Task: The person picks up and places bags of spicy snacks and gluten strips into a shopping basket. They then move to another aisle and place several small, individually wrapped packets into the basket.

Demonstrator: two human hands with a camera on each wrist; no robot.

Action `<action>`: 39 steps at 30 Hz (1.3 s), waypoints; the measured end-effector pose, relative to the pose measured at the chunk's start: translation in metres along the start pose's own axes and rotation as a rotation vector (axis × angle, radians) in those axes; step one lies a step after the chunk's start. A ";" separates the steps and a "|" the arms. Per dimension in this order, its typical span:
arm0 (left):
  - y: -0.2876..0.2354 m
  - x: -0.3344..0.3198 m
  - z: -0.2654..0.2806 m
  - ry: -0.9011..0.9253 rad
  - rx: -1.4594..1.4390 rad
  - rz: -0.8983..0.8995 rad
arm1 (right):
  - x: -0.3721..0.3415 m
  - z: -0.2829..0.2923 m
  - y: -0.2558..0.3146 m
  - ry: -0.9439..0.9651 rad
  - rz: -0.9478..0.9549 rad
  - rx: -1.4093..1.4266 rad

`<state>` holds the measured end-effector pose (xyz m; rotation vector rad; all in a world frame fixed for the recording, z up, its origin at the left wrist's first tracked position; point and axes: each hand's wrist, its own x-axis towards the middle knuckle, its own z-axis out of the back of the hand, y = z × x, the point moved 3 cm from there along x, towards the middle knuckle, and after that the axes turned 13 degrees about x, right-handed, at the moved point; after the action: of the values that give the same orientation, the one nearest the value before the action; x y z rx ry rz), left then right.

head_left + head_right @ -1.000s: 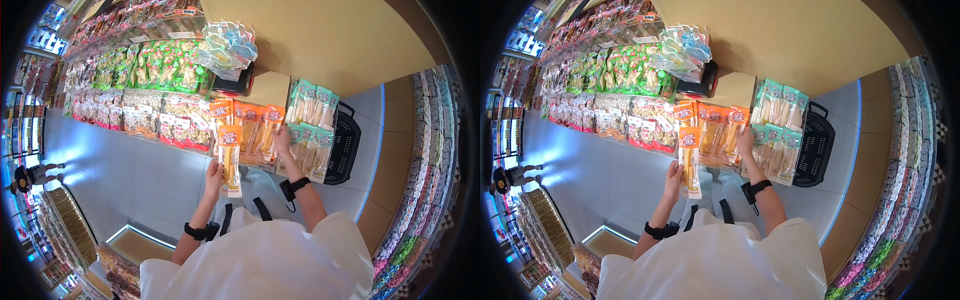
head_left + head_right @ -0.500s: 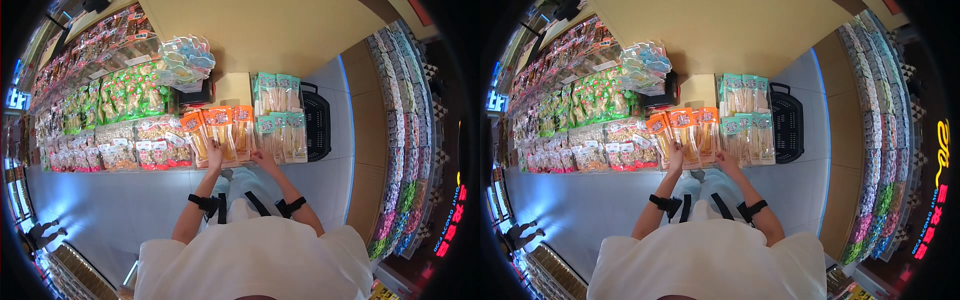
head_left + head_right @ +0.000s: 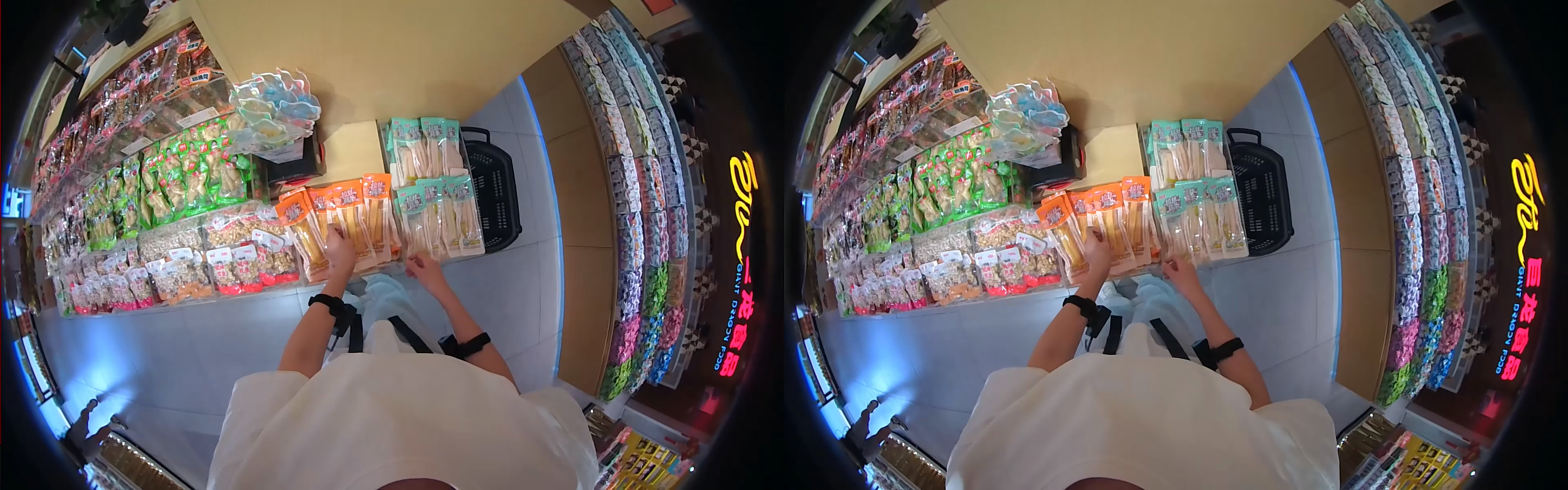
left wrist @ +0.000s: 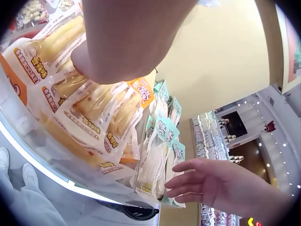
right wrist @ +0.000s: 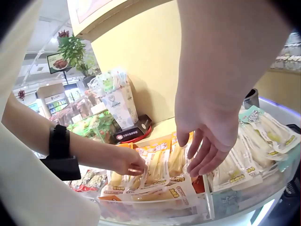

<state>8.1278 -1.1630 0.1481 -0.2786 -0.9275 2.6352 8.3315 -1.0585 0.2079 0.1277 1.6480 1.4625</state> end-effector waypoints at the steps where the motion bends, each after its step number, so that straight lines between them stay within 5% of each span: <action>1: -0.003 0.002 0.004 -0.161 0.099 -0.088 | -0.001 -0.001 0.001 -0.003 0.016 0.000; 2: -0.007 0.002 0.010 -0.325 0.196 -0.176 | -0.002 -0.001 0.000 -0.005 0.035 -0.001; 5: -0.007 -0.003 0.020 -0.346 0.245 -0.285 | -0.007 -0.004 -0.006 -0.012 0.055 -0.012; 8: 0.012 -0.020 0.010 0.283 -0.254 -0.138 | -0.019 -0.009 -0.021 0.002 0.030 0.024; 11: 0.023 -0.051 0.007 0.543 -0.242 -0.166 | -0.036 -0.010 -0.040 0.064 0.003 -0.045; 15: 0.023 -0.083 0.022 0.725 -0.078 -0.442 | -0.058 0.007 -0.054 0.117 -0.105 -0.134; 22: 0.017 -0.121 0.005 0.849 0.159 -0.381 | -0.061 0.058 -0.070 0.161 -0.091 -0.127; 27: -0.042 -0.166 -0.050 0.884 0.229 -0.465 | -0.080 0.143 -0.093 0.082 0.017 -0.037; 32: -0.126 -0.224 -0.143 0.923 0.177 -0.470 | -0.117 0.292 -0.147 -0.035 0.025 -0.221; 36: -0.194 -0.280 -0.195 1.157 0.308 -0.615 | -0.178 0.413 -0.206 -0.355 -0.080 0.131; 39: -0.255 -0.296 -0.212 1.078 0.266 -0.737 | -0.210 0.476 -0.241 -0.448 -0.219 0.231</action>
<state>8.5250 -0.9657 0.1688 -0.9369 -0.2116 1.5206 8.8821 -0.9030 0.1700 0.3650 1.4033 0.9879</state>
